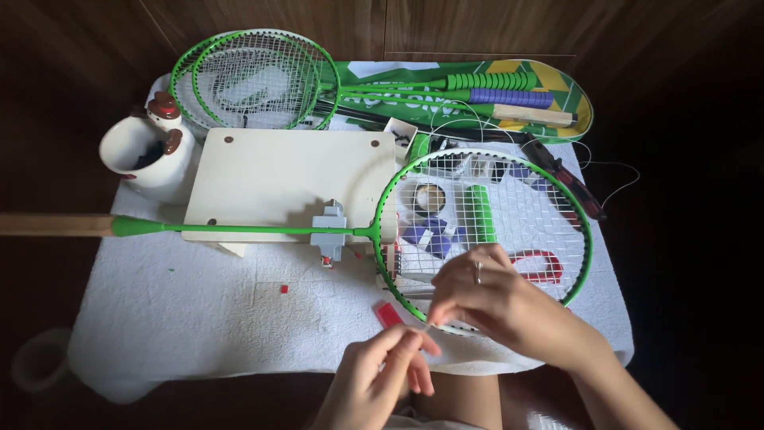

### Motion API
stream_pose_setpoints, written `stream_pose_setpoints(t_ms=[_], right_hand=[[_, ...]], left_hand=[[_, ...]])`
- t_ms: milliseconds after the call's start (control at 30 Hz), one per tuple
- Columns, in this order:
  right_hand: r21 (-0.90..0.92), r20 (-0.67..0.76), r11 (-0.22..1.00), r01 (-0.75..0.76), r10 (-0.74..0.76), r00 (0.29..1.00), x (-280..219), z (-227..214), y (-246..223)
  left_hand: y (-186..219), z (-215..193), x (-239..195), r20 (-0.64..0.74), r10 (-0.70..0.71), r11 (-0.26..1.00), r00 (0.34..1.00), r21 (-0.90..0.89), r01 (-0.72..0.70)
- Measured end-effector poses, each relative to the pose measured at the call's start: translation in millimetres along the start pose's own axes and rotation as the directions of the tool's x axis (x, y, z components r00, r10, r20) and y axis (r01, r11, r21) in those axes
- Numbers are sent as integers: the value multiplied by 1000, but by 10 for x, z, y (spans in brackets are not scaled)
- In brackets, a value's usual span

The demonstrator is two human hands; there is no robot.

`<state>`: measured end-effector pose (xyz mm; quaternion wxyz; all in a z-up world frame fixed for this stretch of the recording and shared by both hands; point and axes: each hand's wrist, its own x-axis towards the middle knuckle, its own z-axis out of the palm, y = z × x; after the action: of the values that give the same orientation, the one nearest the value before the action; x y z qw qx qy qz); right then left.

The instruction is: The person strings a green badminton racket that is clamped in a wooden mounting board. They thread white string through the grommets, pull it tight, and tie knots to secure the net. A lighter is used to melt the string ends.

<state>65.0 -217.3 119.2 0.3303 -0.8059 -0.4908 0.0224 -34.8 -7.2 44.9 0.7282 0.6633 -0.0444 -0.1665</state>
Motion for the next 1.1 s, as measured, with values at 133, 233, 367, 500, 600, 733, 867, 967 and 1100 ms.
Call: stream_pose_setpoints(t_ms=[133,233,367,500,600,733,867,967,1100], right_hand=[[87,-50,983,-163,167,985,64,-56,-22],[430,-141,851,-301,393,909,-11,-30,101],[567,-87,757,-326,448,890,-56,-1,132],[-5,-153,979,-204,201,968,72,-42,-21],[-191,-181,976,-105,70,981,114,-26,-71],[-311,-202,937,-161,101,974,44,-1,-35],[-357,-143,924,-138,92,985,25,-36,-28],[-390,-88,914,-110,82,993,46,-59,-40],[-382,-88,918,-107,79,993,79,-62,-34]], left_hand=[[-87,-7,43,-30,1,999,1000,-47,-3],[-143,-2,55,-25,-16,995,1000,-101,13],[-289,-2,94,-64,-54,992,996,-121,46],[-530,-17,197,-137,-63,982,988,-184,37],[-579,-21,247,-188,-51,964,981,-266,-1],[-499,-13,261,-235,-29,958,971,-285,-41],[-424,1,268,-253,-67,962,965,-273,-5],[-330,-4,284,-250,-100,961,963,-275,28],[-360,-16,298,-169,-120,917,978,-396,45]])
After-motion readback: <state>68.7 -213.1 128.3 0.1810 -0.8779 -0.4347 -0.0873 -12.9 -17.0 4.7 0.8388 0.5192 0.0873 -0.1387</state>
